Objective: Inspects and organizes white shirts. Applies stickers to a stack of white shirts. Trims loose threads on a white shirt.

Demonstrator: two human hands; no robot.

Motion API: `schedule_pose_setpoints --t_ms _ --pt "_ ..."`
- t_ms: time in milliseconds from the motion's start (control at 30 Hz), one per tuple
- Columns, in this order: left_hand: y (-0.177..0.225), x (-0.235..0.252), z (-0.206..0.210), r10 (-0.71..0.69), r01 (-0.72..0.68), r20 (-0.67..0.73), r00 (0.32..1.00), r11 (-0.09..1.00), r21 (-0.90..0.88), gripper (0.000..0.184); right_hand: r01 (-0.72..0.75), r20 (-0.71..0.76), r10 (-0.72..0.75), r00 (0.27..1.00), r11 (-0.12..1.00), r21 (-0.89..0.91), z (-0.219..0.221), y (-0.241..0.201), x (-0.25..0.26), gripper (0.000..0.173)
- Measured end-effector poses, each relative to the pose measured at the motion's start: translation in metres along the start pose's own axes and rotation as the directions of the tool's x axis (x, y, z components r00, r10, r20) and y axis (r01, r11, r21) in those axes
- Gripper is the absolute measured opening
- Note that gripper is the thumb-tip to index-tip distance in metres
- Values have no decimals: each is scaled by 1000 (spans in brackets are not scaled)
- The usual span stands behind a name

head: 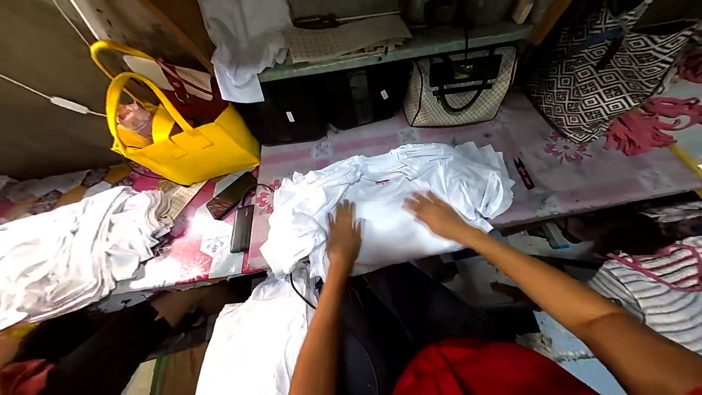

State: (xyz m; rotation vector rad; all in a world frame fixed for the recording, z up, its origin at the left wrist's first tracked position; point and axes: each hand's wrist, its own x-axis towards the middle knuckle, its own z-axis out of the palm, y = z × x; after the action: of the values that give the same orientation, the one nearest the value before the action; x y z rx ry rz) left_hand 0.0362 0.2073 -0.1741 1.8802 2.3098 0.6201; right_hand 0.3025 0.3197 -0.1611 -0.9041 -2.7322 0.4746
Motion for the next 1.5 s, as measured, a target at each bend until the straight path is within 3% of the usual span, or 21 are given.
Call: schedule_pose_setpoints --t_ms 100,167,267,300,333,400,467,533,633,733,800,867,967,1033,1100,1200,1267,1367,1500 --pt "-66 30 -44 -255 261 -76 964 963 73 53 -309 -192 291 937 949 -71 -37 72 24 42" --pt "-77 41 -69 -327 334 -117 938 942 44 60 -351 -310 323 894 935 -39 -54 83 35 48" --pt "-55 62 -66 -31 35 -115 993 999 32 70 -203 -302 190 934 979 -13 -53 72 61 74" --pt "-49 74 -60 49 -46 -76 996 998 42 74 -147 -283 137 949 989 -16 -46 74 72 70" --pt "-48 87 -53 97 -96 -36 995 995 39 70 -103 -281 98 955 995 -2 -39 77 81 55" --pt "-54 108 -44 145 -145 -11 989 989 -36 36 -50 -338 62 939 998 46 -33 82 95 21" --pt "-60 127 -48 176 -188 -80 981 968 -169 18 -54 -377 76 923 996 67 -46 79 100 17" --pt "-64 139 -53 152 -191 -142 978 927 -321 14 -89 -394 125 911 990 108 -54 79 105 16" --pt "-69 146 -33 -7 19 32 999 920 -391 31 -187 -263 241 934 958 217 -34 96 113 16" --pt "-75 155 -29 12 41 133 991 922 -385 69 -172 -147 217 965 947 273 -35 107 118 40" --pt "-78 154 -26 85 -48 100 991 943 -328 59 -121 -123 163 979 948 294 -36 109 117 50" --pt "-76 147 -19 153 -151 -16 988 948 -281 47 -69 -188 125 974 958 279 -32 107 113 41" --pt "-72 128 -15 263 -312 -211 941 917 -247 17 124 -453 -50 890 983 134 -23 100 104 25" --pt "-72 115 -15 278 -343 -257 926 903 -258 16 219 -529 -192 827 976 -13 -24 93 97 20" --pt "-70 110 -19 211 -254 -183 960 931 -263 21 246 -496 -237 836 968 -48 -22 91 94 18" --pt "-57 121 -26 101 -98 14 995 985 -143 53 178 -290 -138 947 977 117 -21 96 103 22" --pt "-48 132 -29 86 -80 64 994 993 -90 46 135 -199 -100 975 977 167 -26 100 115 25" --pt "-46 129 -20 242 -252 -103 965 962 -108 21 129 -116 -112 987 980 153 -33 104 124 26" --pt "-55 97 -6 470 -492 -216 856 869 -57 16 124 -115 -108 988 982 145 -32 107 125 28"
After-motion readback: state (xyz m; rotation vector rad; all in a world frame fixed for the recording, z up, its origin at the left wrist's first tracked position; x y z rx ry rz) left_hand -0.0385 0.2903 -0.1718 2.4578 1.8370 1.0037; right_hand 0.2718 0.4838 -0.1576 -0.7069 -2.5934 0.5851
